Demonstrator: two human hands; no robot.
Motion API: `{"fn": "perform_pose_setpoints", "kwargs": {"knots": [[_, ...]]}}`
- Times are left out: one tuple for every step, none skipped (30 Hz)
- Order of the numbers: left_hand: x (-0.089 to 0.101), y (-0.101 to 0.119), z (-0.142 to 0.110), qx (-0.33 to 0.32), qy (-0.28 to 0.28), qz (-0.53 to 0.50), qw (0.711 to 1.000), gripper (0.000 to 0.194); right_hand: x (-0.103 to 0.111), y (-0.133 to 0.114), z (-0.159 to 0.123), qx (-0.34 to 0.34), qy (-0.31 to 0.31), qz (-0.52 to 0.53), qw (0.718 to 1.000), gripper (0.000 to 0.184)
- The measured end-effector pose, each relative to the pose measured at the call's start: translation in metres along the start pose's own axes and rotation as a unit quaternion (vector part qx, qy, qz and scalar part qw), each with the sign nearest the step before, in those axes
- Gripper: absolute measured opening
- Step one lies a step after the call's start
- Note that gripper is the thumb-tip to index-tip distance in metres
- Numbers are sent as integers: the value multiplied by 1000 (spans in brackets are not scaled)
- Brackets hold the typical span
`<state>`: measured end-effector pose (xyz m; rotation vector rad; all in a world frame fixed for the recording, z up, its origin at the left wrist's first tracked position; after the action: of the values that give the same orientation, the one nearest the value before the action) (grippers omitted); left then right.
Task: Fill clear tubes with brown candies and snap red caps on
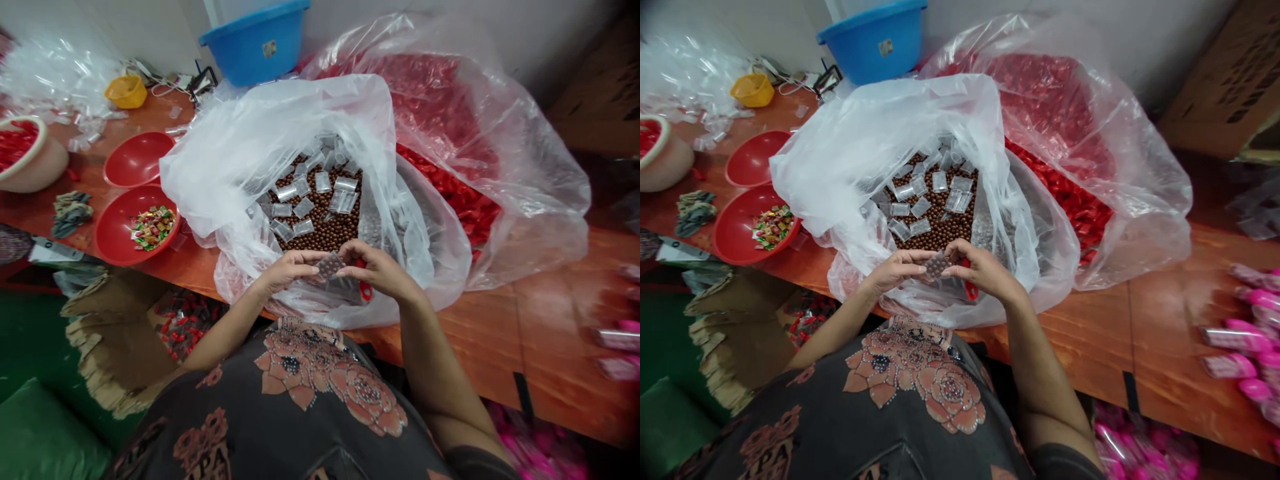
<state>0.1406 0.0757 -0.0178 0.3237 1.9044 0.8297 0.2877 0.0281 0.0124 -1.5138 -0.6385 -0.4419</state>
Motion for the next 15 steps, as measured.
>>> {"fn": "perform_pose_setpoints", "kwargs": {"knots": [[0,-1,0,3,1,-3,1000,47,0,1,-1,-5,4,5,1000,33],[1,-1,0,3,4,-5,1000,47,0,2,-1,-9,8,8,1000,34],[1,-2,0,1,10,-7,1000,46,0,2,-2,-12,13,11,1000,35],[2,-2,0,-4,18,-9,1000,46,0,2,-2,-13,18,15,1000,37],[3,-2,0,-10,27,-12,1000,46,0,1,-2,-14,21,22,999,41],[4,-2,-1,-17,36,-14,999,46,0,1,-3,-13,26,35,999,46],[4,0,-2,-27,45,-17,998,46,0,0,-3,-16,37,55,998,50],[4,1,-3,-36,52,-17,998,47,2,1,-4,-26,55,83,995,51],[4,3,-4,-46,57,-17,997,47,4,4,-5,-46,83,120,988,49],[4,6,-5,-55,62,-17,996,48,6,9,-7,-74,119,164,976,46],[4,8,-6,-62,67,-17,996,48,8,15,-9,-106,157,212,959,43],[5,9,-7,-69,73,-19,995,48,9,22,-12,-138,188,260,937,41],[6,11,-8,-76,82,-25,993,48,9,28,-15,-163,208,304,916,40],[8,13,-8,-84,92,-34,992,47,8,32,-17,-178,219,341,897,39],[11,14,-8,-92,103,-45,989,47,6,36,-17,-184,221,369,884,39]]}}
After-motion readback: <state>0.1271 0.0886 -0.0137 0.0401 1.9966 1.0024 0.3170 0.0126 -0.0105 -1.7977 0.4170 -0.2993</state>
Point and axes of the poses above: each hand's wrist, its own z-axis towards the middle knuckle, its own x-axis out of the back of the hand, y = z × x, the point moved 7 cm from there along z, towards the middle knuckle, and after that the axes turned 14 degrees about -z, right-handed, at the moved point
